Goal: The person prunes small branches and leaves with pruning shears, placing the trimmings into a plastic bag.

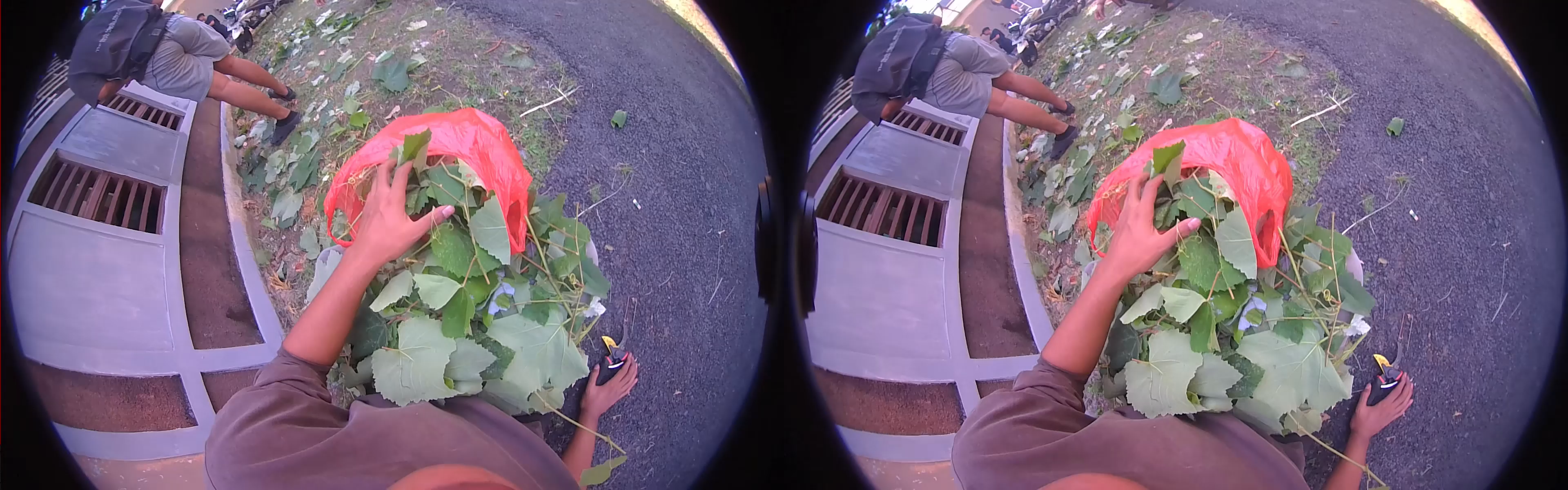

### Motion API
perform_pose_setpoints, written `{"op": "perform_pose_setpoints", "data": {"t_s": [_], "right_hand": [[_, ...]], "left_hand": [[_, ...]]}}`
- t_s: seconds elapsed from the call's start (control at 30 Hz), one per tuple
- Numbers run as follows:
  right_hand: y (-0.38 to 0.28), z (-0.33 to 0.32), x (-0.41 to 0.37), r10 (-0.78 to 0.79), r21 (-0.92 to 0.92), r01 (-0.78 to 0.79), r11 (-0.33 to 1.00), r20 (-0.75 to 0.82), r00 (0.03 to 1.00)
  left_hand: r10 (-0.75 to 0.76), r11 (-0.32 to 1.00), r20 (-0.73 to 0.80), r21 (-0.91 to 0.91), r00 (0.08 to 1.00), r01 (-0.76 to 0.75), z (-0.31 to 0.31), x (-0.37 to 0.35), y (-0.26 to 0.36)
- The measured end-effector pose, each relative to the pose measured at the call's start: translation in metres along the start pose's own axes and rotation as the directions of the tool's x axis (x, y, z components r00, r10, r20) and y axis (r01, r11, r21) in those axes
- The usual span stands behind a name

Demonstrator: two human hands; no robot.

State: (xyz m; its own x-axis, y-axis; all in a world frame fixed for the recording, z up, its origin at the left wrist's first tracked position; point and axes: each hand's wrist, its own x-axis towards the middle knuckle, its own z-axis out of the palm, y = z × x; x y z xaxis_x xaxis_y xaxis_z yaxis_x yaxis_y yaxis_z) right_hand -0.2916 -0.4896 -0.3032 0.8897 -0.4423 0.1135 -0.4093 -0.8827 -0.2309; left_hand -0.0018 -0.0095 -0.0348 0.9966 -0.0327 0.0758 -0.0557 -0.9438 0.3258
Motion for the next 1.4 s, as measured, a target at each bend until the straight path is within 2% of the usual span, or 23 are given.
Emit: {"op": "perform_pose_setpoints", "data": {"t_s": [0.07,0.13,0.23,0.3,0.43,0.5,0.57,0.6,0.67,0.7,0.77,0.8,0.83,0.9,0.93,1.03,1.1,1.17,1.27,1.3,1.33,1.37,1.4], "right_hand": [[-0.007,0.006,0.009,-0.004,-0.005,0.003,1.0,-0.005,1.0],[-0.005,0.004,0.004,-0.007,0.003,0.007,1.0,0.003,1.0],[-0.006,0.006,0.006,-0.009,0.018,0.009,1.0,0.009,1.0],[0.003,0.009,0.006,-0.069,-0.018,0.069,0.997,0.004,0.998],[0.013,-0.005,0.019,-0.131,0.011,0.13,0.991,0.072,0.989],[0.013,-0.024,0.026,-0.057,0.064,0.041,0.997,0.272,0.961],[0.018,-0.03,0.028,-0.061,0.125,0.03,0.992,0.25,0.966],[0.032,-0.026,0.028,-0.01,0.283,-0.062,0.957,0.244,0.97],[0.066,-0.014,0.029,0.114,0.555,-0.27,0.787,0.3,0.947],[0.069,-0.028,0.033,0.118,0.538,-0.264,0.801,0.29,0.95],[0.075,-0.053,0.046,0.277,0.655,-0.675,0.339,0.616,0.737],[0.061,-0.077,0.049,0.305,0.659,-0.735,0.158,0.676,0.671],[0.035,-0.106,0.051,0.32,0.664,-0.726,0.18,0.658,0.682],[-0.022,-0.153,0.055,0.152,0.787,-0.613,-0.069,0.615,0.774],[-0.04,-0.17,0.059,0.128,0.808,-0.581,-0.1,0.59,0.798],[-0.107,-0.219,0.069,-0.077,0.853,-0.522,-0.003,0.52,0.851],[-0.147,-0.245,0.074,-0.143,0.869,-0.488,0.081,0.495,0.857],[-0.183,-0.262,0.08,-0.21,0.877,-0.455,0.157,0.48,0.852],[-0.241,-0.285,0.088,-0.37,0.847,-0.442,0.294,0.527,0.765],[-0.265,-0.294,0.091,-0.387,0.807,-0.416,0.42,0.574,0.722],[-0.283,-0.301,0.095,-0.395,0.755,-0.378,0.536,0.62,0.678],[-0.294,-0.305,0.101,-0.413,0.747,-0.359,0.56,0.627,0.66],[-0.309,-0.311,0.108,-0.478,0.754,-0.391,0.528,0.644,0.597]], "left_hand": [[0.042,0.999,0.008,0.02,0.999,-0.042,0.009,-0.003,-0.001],[0.072,0.984,-0.133,-0.154,0.989,-0.092,0.022,-0.016,-0.017],[-0.101,0.989,-0.196,-0.126,0.975,0.077,0.031,-0.024,-0.03],[-0.184,0.969,-0.108,-0.189,0.977,0.161,0.033,-0.023,-0.05],[-0.097,0.921,0.038,-0.376,0.995,0.104,0.039,-0.025,-0.067],[-0.069,0.901,-0.055,-0.432,0.996,0.038,0.048,-0.021,-0.064],[-0.053,0.876,-0.102,-0.482,0.993,-0.003,0.049,-0.013,-0.059],[0.012,0.874,-0.114,-0.482,0.993,-0.066,0.048,-0.009,-0.056],[0.109,0.86,-0.136,-0.484,0.985,-0.162,0.047,-0.003,-0.051],[0.104,0.848,-0.137,-0.505,0.985,-0.16,0.051,-0.002,-0.05],[0.26,0.914,-0.126,-0.287,0.957,-0.286,0.062,-0.001,-0.046],[0.281,0.887,-0.179,-0.327,0.943,-0.326,0.071,-0.002,-0.044],[0.275,0.877,-0.189,-0.353,0.943,-0.326,0.081,-0.002,-0.042],[0.285,0.886,0.01,-0.383,0.958,-0.26,0.095,-0.001,-0.042],[0.266,0.873,-0.069,-0.405,0.961,-0.271,0.101,-0.001,-0.043],[0.258,0.753,-0.079,-0.608,0.963,-0.252,0.109,0.011,-0.068],[0.22,0.7,-0.209,-0.647,0.953,-0.304,0.12,0.019,-0.087],[-0.005,0.583,-0.044,-0.812,0.999,-0.033,0.097,0.019,-0.099],[-0.094,0.445,-0.212,-0.883,0.973,-0.15,0.104,0.039,-0.122],[-0.084,0.446,-0.216,-0.881,0.973,-0.158,0.111,0.045,-0.13],[-0.11,0.323,-0.231,-0.928,0.967,-0.185,0.116,0.05,-0.137],[-0.138,0.195,-0.243,-0.957,0.96,-0.214,0.115,0.054,-0.141],[-0.096,0.26,-0.264,-0.937,0.96,-0.232,0.103,0.05,-0.141]]}}
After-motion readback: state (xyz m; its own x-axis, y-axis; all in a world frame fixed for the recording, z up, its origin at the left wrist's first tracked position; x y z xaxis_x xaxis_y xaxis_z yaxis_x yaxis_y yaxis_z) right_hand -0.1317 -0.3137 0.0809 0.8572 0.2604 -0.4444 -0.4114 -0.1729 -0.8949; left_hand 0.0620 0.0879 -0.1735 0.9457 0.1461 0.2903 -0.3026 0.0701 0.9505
